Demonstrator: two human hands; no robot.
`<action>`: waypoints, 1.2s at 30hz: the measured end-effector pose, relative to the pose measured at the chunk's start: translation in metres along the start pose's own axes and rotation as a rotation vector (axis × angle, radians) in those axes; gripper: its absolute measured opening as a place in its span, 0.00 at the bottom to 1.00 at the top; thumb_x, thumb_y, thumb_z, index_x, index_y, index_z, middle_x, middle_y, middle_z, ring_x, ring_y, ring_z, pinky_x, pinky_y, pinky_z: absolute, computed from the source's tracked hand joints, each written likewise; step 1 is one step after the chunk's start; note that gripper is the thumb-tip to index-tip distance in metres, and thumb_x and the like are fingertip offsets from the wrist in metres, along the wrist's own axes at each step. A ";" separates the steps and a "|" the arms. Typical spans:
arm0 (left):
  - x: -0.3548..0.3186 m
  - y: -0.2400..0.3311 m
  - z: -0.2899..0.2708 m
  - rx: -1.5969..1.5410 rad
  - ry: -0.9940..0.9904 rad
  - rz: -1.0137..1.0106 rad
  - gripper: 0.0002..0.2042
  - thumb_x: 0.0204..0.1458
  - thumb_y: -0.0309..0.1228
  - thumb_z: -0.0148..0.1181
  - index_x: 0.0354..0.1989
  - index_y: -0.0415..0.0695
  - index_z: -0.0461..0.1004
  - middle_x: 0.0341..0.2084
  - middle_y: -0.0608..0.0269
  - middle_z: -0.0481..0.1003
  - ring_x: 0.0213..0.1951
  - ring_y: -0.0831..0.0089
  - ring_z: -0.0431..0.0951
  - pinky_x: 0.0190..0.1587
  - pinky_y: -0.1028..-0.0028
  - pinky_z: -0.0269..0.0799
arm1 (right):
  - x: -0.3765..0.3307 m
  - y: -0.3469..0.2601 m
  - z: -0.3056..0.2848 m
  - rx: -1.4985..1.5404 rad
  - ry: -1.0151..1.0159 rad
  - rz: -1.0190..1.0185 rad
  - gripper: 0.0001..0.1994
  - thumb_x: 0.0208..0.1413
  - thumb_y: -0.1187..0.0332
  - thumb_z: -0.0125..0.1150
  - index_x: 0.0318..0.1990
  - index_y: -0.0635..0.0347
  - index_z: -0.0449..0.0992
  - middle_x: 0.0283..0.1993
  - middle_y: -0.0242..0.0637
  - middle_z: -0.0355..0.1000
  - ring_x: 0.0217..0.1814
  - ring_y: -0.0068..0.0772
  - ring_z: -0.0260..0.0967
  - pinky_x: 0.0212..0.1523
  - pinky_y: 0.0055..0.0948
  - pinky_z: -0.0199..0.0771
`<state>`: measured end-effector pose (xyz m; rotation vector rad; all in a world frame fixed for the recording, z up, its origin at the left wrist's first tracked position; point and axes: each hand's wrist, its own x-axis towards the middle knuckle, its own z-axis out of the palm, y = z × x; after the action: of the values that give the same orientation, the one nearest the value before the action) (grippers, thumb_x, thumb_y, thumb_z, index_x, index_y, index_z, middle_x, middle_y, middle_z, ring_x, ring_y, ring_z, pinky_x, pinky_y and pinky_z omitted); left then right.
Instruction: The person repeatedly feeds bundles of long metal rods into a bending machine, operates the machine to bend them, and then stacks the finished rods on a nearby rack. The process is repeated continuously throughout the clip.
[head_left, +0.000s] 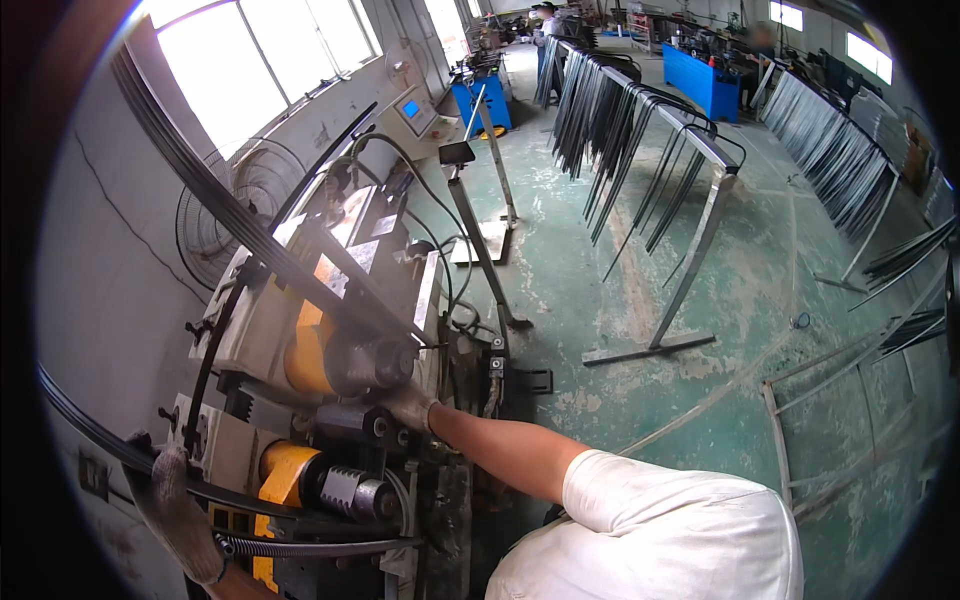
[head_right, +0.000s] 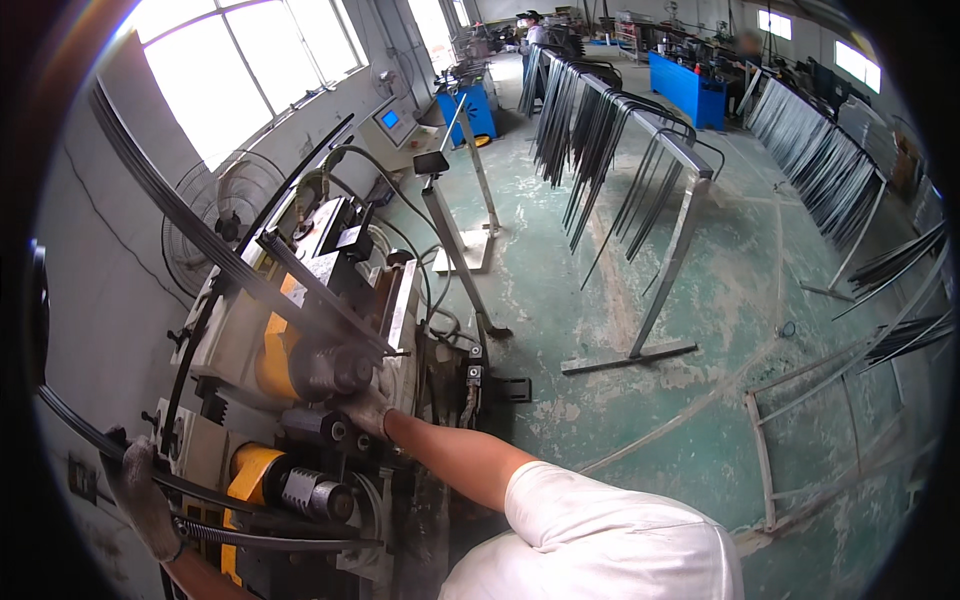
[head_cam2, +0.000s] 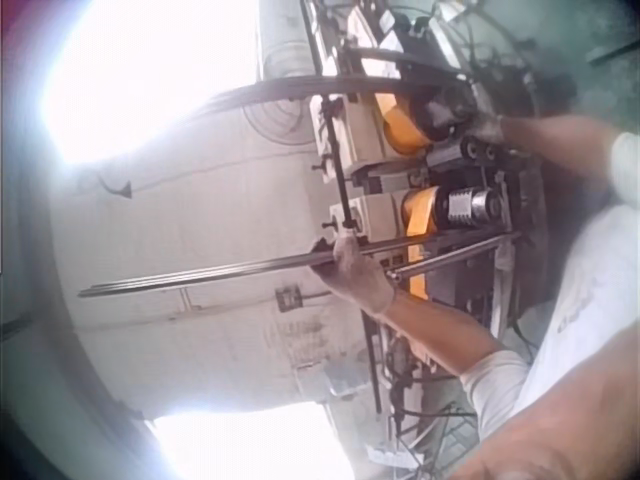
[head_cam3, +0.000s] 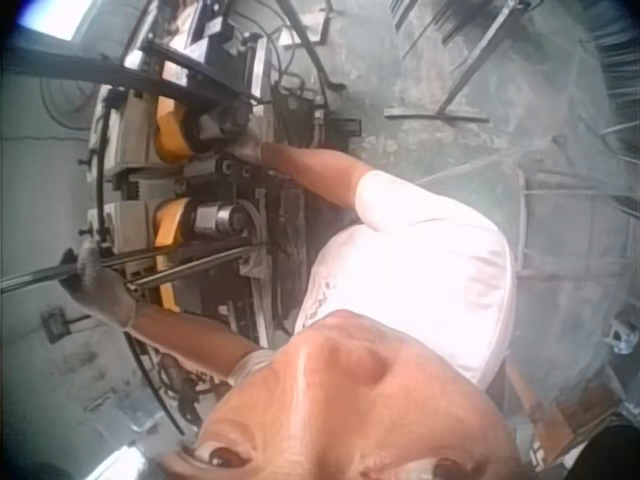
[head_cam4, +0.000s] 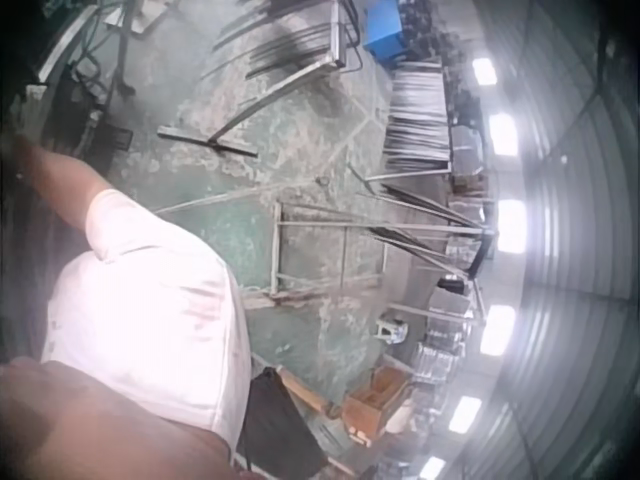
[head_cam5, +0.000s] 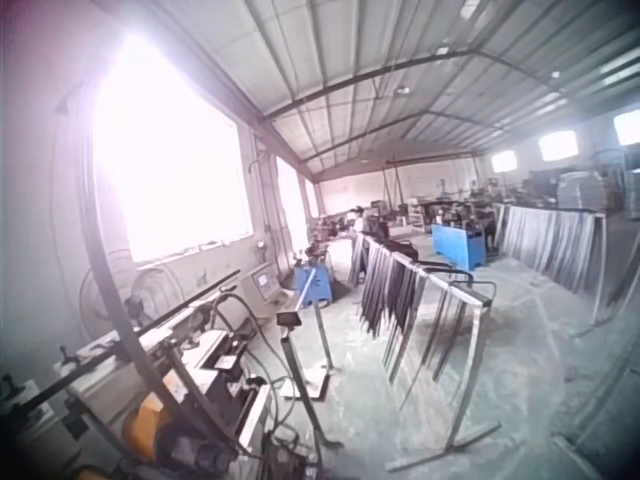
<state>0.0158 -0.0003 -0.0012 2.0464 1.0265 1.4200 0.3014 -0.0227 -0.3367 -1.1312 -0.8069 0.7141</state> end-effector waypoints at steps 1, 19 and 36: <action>-0.001 0.001 0.001 -0.015 0.005 -0.004 0.22 0.65 0.27 0.64 0.66 0.34 0.72 0.42 0.58 0.77 0.41 0.73 0.77 0.47 0.72 0.74 | 0.000 0.000 -0.001 0.004 0.001 -0.002 0.22 0.62 0.61 0.69 0.60 0.63 0.83 0.55 0.42 0.83 0.55 0.33 0.80 0.59 0.38 0.78; 0.007 -0.023 -0.008 -0.121 -0.027 0.099 0.24 0.63 0.25 0.64 0.67 0.32 0.70 0.37 0.63 0.76 0.36 0.76 0.77 0.44 0.75 0.74 | -0.005 -0.010 -0.003 -0.124 -0.034 -0.007 0.21 0.64 0.59 0.73 0.58 0.63 0.83 0.55 0.36 0.82 0.57 0.29 0.77 0.61 0.37 0.78; -0.019 -0.003 -0.014 -0.331 -0.181 -0.281 0.26 0.53 0.26 0.70 0.62 0.37 0.74 0.36 0.53 0.83 0.36 0.63 0.85 0.42 0.66 0.83 | -0.007 0.037 -0.013 -0.360 -0.020 0.052 0.14 0.67 0.69 0.58 0.54 0.58 0.86 0.54 0.45 0.85 0.58 0.46 0.83 0.61 0.41 0.81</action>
<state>-0.0016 -0.0144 -0.0095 1.6827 0.8935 1.1500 0.3051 -0.0248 -0.3763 -1.4742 -0.9504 0.6386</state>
